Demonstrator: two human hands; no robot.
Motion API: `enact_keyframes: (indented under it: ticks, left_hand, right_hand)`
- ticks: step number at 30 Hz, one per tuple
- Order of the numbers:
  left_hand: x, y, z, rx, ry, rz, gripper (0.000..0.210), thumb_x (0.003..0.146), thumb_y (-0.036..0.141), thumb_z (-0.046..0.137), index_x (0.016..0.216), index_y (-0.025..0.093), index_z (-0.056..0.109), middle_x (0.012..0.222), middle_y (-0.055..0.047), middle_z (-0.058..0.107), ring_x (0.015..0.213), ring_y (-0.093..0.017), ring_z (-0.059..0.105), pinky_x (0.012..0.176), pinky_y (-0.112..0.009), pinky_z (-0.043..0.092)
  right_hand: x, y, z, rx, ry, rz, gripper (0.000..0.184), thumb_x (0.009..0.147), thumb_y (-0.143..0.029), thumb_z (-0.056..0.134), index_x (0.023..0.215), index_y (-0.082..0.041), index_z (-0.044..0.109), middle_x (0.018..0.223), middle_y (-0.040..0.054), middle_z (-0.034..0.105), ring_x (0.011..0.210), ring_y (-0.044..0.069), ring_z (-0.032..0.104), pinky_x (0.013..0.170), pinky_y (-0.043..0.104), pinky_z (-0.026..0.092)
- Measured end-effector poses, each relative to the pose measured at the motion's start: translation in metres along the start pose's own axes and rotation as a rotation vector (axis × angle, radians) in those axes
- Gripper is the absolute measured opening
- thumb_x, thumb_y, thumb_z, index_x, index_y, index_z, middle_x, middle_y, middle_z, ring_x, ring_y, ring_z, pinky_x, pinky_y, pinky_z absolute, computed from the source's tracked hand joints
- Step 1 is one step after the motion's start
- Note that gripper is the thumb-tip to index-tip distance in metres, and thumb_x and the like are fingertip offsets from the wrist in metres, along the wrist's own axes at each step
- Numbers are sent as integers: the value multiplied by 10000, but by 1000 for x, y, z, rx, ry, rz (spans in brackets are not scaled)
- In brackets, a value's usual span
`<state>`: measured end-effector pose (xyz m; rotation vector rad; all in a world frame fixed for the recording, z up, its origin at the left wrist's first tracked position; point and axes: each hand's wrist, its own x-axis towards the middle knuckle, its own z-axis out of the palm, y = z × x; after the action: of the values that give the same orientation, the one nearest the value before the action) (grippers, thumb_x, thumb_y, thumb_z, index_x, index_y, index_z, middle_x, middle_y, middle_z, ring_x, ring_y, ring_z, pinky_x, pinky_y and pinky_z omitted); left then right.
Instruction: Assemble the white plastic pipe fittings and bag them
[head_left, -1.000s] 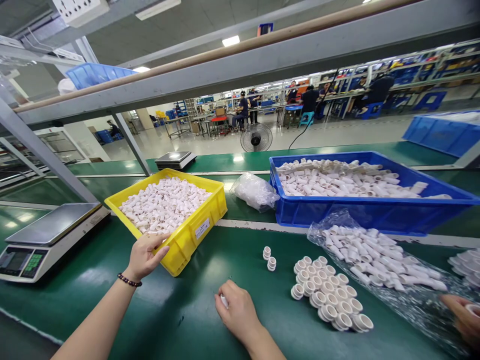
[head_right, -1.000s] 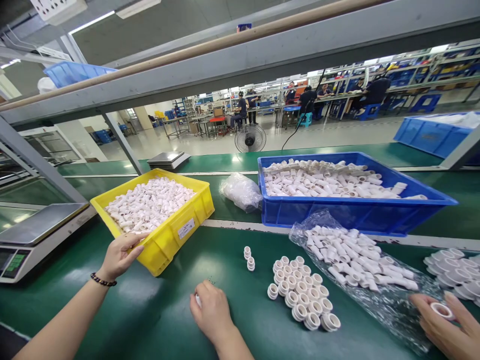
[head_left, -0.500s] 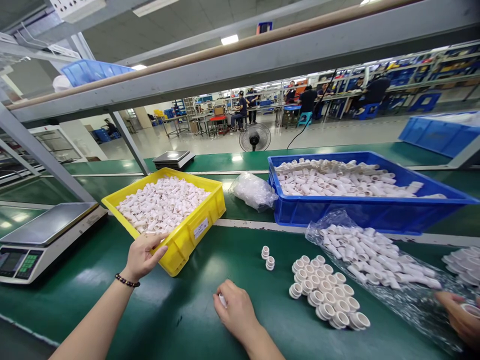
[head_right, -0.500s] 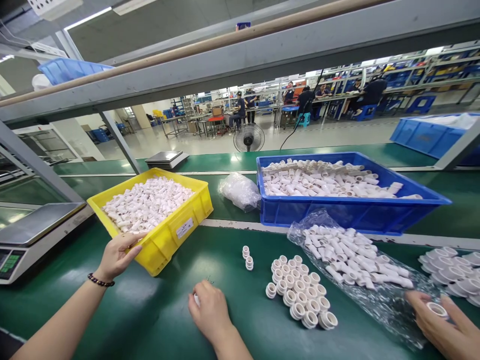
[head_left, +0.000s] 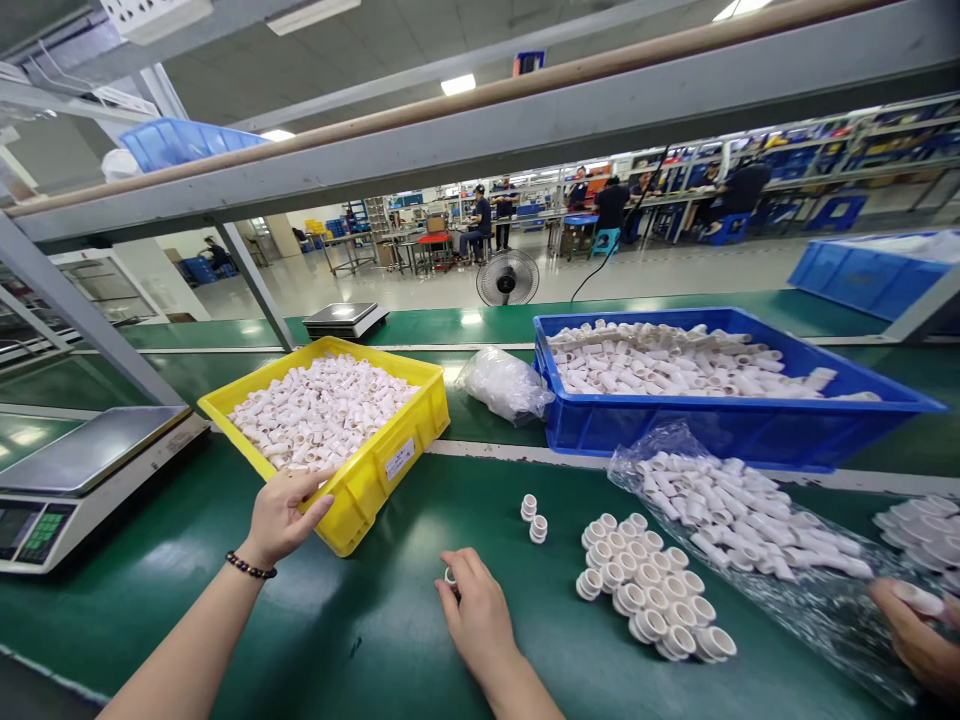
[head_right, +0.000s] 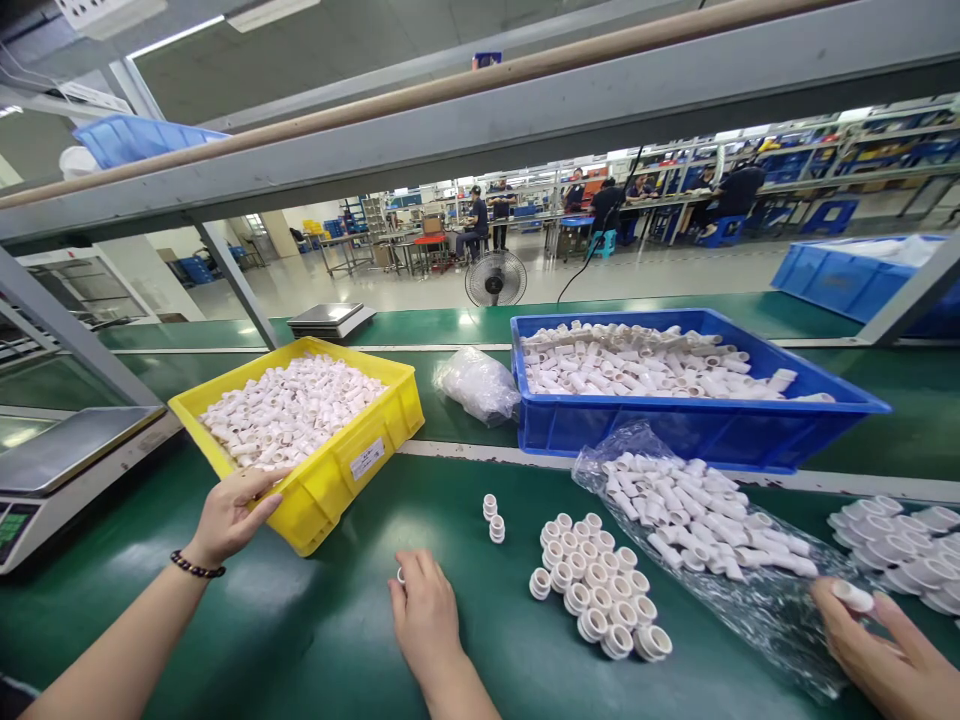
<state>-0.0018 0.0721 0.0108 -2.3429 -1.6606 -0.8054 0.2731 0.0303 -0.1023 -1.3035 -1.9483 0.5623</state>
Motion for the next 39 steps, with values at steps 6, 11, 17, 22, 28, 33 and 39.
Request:
enact_keyframes:
  ticks: [6, 11, 17, 22, 28, 33, 39]
  left_hand:
    - [0, 1, -1, 4, 7, -3, 325, 763, 347, 474, 983, 158, 622, 695, -46, 661, 682, -208, 585, 633, -304, 427]
    - [0, 1, 0, 10, 10, 7, 327, 767, 350, 471, 971, 146, 626, 706, -56, 663, 689, -208, 582, 632, -306, 429]
    - [0, 1, 1, 28, 42, 23, 306, 755, 342, 491, 952, 160, 638, 775, -65, 684, 721, -205, 594, 637, -295, 431]
    - [0, -1, 2, 37, 47, 29, 301, 751, 336, 501, 953, 158, 637, 758, -61, 690, 706, -203, 601, 637, -296, 434]
    - [0, 0, 2, 38, 58, 33, 295, 745, 328, 508, 941, 153, 643, 765, -62, 693, 702, -204, 608, 630, -290, 433]
    - [-1, -1, 4, 50, 61, 35, 291, 740, 317, 518, 942, 146, 638, 714, -55, 687, 666, -197, 601, 618, -289, 432]
    - [-1, -1, 4, 55, 70, 41, 285, 739, 323, 525, 940, 156, 638, 736, -57, 691, 669, -193, 602, 622, -290, 434]
  right_hand:
    - [1, 1, 3, -7, 2, 37, 265, 711, -68, 487, 944, -187, 526, 824, 39, 573, 746, 178, 560, 644, 271, 452]
    - [1, 1, 3, -26, -22, 55, 244, 720, -64, 481, 928, -181, 533, 821, 38, 587, 768, 177, 562, 651, 266, 442]
    - [-1, 1, 2, -48, -62, 57, 239, 715, -67, 483, 906, -197, 542, 799, 16, 595, 737, 160, 563, 631, 241, 418]
    - [-1, 1, 3, -53, -81, 78, 243, 719, -88, 485, 924, -201, 550, 812, 12, 620, 744, 159, 574, 643, 238, 405]
    - [-1, 3, 4, -51, -107, 93, 242, 729, -124, 494, 948, -216, 542, 765, -5, 638, 719, 162, 581, 619, 237, 382]
    - [-1, 2, 3, -54, -130, 114, 217, 745, -166, 502, 954, -214, 535, 750, -2, 641, 693, 170, 587, 598, 239, 371]
    - [-1, -2, 0, -37, -144, 104, 189, 730, -125, 494, 891, -211, 542, 787, -6, 627, 686, 145, 583, 593, 216, 371]
